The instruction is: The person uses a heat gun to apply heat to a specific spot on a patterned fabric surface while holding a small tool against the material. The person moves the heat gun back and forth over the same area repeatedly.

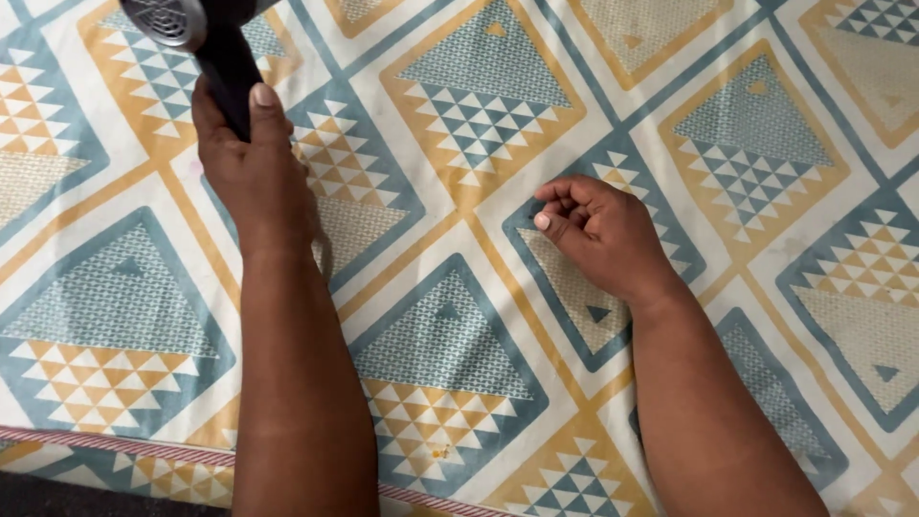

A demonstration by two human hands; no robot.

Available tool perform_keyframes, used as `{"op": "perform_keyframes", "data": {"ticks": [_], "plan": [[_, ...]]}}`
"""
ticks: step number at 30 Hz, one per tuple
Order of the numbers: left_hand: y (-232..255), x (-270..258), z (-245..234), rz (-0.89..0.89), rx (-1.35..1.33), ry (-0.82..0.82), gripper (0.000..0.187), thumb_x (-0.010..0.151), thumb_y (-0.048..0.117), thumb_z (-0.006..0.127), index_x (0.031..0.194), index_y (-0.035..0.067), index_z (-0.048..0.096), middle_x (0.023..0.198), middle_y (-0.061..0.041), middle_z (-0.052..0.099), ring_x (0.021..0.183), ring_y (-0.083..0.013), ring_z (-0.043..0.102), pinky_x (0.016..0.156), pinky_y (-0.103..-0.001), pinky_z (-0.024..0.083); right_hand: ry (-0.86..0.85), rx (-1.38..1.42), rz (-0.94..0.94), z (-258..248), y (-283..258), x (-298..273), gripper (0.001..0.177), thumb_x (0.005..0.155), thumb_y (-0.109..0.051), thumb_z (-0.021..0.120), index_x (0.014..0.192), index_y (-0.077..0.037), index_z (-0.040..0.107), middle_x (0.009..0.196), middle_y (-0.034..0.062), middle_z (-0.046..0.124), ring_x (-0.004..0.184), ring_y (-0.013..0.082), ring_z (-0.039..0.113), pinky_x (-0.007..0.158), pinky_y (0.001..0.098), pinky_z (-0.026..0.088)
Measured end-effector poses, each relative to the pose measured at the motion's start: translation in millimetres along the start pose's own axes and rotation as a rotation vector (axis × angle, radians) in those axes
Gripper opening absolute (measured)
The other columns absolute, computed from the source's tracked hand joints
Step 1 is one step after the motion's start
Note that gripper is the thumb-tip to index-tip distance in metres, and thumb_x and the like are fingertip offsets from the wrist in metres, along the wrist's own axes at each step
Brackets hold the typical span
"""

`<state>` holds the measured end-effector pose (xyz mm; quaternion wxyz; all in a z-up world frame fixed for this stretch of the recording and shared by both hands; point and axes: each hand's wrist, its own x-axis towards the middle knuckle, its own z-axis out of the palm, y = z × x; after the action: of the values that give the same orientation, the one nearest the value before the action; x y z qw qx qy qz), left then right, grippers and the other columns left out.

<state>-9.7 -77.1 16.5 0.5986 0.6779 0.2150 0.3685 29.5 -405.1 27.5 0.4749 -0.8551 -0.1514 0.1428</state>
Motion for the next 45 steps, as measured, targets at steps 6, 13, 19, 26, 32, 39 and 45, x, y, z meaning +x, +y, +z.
{"op": "perform_keyframes", "data": {"ticks": [6,13,19,26,32,39,45], "plan": [[8.8,-14.0,19.5,-0.022,-0.001,-0.123,0.061,0.108,0.033,0.066,0.157,0.007,0.041,0.111,-0.002,0.065,0.091,-0.008,0.061,0.069,-0.023,0.054,-0.007,0.003,0.0,-0.1,-2.0,-0.8,0.026,0.09,-0.019,0.077,0.113,-0.009,0.073,0.095,-0.0011,0.075,0.085,0.0074,0.068,0.077,0.0233,0.057],[12.8,-28.2,43.8,0.077,0.114,-0.212,0.053,0.113,0.031,0.063,0.155,0.006,0.042,0.119,-0.006,0.068,0.104,-0.0139,0.064,0.089,-0.031,0.055,-0.012,-0.023,-0.005,-1.3,-3.8,0.2,0.025,0.09,-0.02,0.078,0.112,-0.009,0.073,0.095,-0.0014,0.075,0.083,0.0071,0.068,0.077,0.023,0.057],[11.5,-37.2,54.5,0.107,0.181,-0.281,0.053,0.112,0.032,0.061,0.154,0.006,0.043,0.122,-0.011,0.071,0.11,-0.0201,0.069,0.096,-0.036,0.057,-0.017,-0.008,-0.034,-0.8,-1.1,0.5,0.025,0.091,-0.02,0.077,0.113,-0.009,0.072,0.094,-0.0014,0.074,0.083,0.0069,0.067,0.076,0.0232,0.057],[29.6,-54.8,66.4,0.119,0.275,-0.367,0.056,0.112,0.033,0.06,0.155,0.006,0.04,0.125,-0.011,0.072,0.113,-0.0198,0.072,0.096,-0.036,0.057,-0.016,0.01,-0.04,-1.3,0.9,0.4,0.026,0.091,-0.019,0.077,0.114,-0.008,0.072,0.094,-0.001,0.074,0.084,0.0072,0.067,0.077,0.0235,0.057],[51.9,-72.7,82.0,-0.042,0.224,-0.54,0.059,0.105,0.039,0.058,0.15,0.007,0.038,0.107,-0.015,0.075,0.094,-0.0259,0.077,0.078,-0.037,0.061,0.014,0.074,-0.12,-0.3,5.3,1.7,0.028,0.096,-0.022,0.075,0.117,-0.005,0.07,0.098,0.0011,0.074,0.089,0.0092,0.069,0.082,0.0245,0.058],[56.3,-98.5,104.1,0.057,0.309,-0.715,0.059,0.106,0.035,0.057,0.147,0.002,0.029,0.105,-0.022,0.075,0.092,-0.0379,0.078,0.077,-0.045,0.063,-0.025,0.369,-0.131,-0.2,11.8,1.2,0.049,0.106,-0.04,0.055,0.14,-0.004,0.058,0.113,0.0026,0.07,0.098,0.0105,0.066,0.084,0.0265,0.057],[57.3,-123.5,116.3,0.104,0.385,-0.839,0.067,0.1,0.027,0.062,0.148,0.003,0.022,0.109,-0.03,0.07,0.094,-0.0482,0.072,0.079,-0.053,0.059,-0.085,0.53,-0.222,-2.8,26.2,3.6,0.06,0.111,-0.048,0.051,0.142,0.003,0.056,0.117,0.004,0.067,0.109,0.0122,0.06,0.1,0.0264,0.049]]}}
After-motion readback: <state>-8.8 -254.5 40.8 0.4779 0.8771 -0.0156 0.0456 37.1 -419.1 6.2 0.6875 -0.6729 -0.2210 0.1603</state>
